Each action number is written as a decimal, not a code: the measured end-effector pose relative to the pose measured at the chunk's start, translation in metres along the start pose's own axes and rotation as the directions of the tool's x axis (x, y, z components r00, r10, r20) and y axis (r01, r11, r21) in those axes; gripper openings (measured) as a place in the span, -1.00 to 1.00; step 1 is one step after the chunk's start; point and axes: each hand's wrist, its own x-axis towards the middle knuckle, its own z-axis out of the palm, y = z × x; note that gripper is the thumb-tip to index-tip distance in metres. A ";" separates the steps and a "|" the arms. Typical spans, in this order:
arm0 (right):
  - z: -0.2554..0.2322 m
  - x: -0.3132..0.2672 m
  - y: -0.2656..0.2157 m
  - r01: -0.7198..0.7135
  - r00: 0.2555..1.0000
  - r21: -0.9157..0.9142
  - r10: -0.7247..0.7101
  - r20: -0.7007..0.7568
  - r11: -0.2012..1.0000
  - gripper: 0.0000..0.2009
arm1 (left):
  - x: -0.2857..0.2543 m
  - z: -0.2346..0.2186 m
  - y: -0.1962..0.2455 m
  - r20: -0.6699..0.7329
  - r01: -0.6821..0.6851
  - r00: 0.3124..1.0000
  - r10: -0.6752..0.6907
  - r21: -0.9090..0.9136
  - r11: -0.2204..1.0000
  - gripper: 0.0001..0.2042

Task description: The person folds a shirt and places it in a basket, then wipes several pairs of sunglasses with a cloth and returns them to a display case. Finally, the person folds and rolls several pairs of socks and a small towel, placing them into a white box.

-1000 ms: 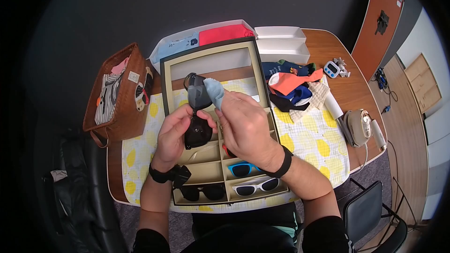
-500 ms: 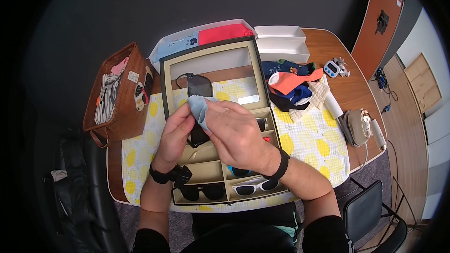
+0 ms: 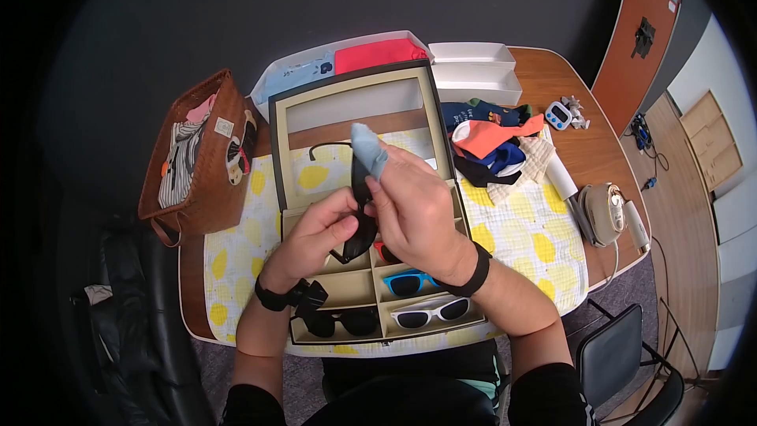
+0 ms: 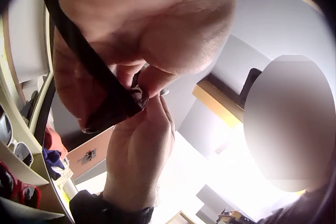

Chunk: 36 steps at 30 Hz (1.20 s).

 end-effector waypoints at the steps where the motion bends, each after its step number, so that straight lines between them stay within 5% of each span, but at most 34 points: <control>1: 0.000 0.000 0.002 -0.034 0.999 0.014 0.034 0.006 0.999 -0.63 | -0.001 0.000 -0.002 0.000 0.000 1.000 0.000 0.000 1.000 -0.82; 4: -0.006 0.002 0.000 -0.105 0.994 0.048 0.102 0.050 0.993 -0.63 | -0.003 0.003 -0.006 0.053 0.068 0.996 -0.073 0.083 0.994 -0.82; 9: -0.004 0.002 -0.005 0.012 1.000 -0.007 -0.012 -0.028 1.000 -0.64 | -0.003 0.009 -0.003 -0.046 -0.013 0.999 0.012 -0.004 1.000 -0.82; 13: 0.001 0.000 -0.004 0.113 0.993 -0.022 -0.112 0.041 0.993 -0.63 | -0.002 -0.003 -0.007 -0.064 -0.041 0.997 0.047 0.086 0.995 -0.83; 16: 0.004 -0.005 -0.011 0.159 0.981 -0.007 -0.157 0.110 0.987 -0.68 | -0.001 -0.004 -0.003 -0.118 -0.099 0.988 0.101 0.024 0.995 -0.77; 18: 0.005 -0.005 -0.013 0.175 0.975 0.005 -0.174 0.140 0.985 -0.70 | -0.001 0.001 0.002 -0.276 -0.184 0.951 0.140 -0.141 0.973 -0.69; 23: 0.007 -0.006 -0.004 0.126 0.988 -0.010 -0.124 0.097 0.992 -0.65 | -0.001 -0.003 0.003 -0.178 -0.191 0.968 0.175 -0.078 0.978 -0.69; 25: 0.007 -0.003 -0.004 0.095 0.994 0.001 -0.095 0.057 0.995 -0.63 | -0.004 -0.010 0.000 -0.020 -0.098 0.995 0.099 0.022 0.995 -0.78; 29: 0.007 -0.004 -0.005 0.008 0.999 0.035 -0.010 0.048 0.999 -0.62 | -0.004 -0.006 0.000 -0.002 -0.042 0.999 0.042 -0.066 0.997 -0.75; 31: 0.006 -0.006 -0.007 -0.021 0.998 0.045 0.018 0.063 0.999 -0.62 | -0.004 -0.010 -0.004 -0.072 -0.077 0.994 0.078 0.012 0.997 -0.77; 36: 0.010 -0.009 -0.009 0.167 0.976 -0.026 -0.162 0.144 0.986 -0.68 | 0.000 -0.002 -0.006 -0.227 -0.191 0.959 0.167 -0.088 0.978 -0.59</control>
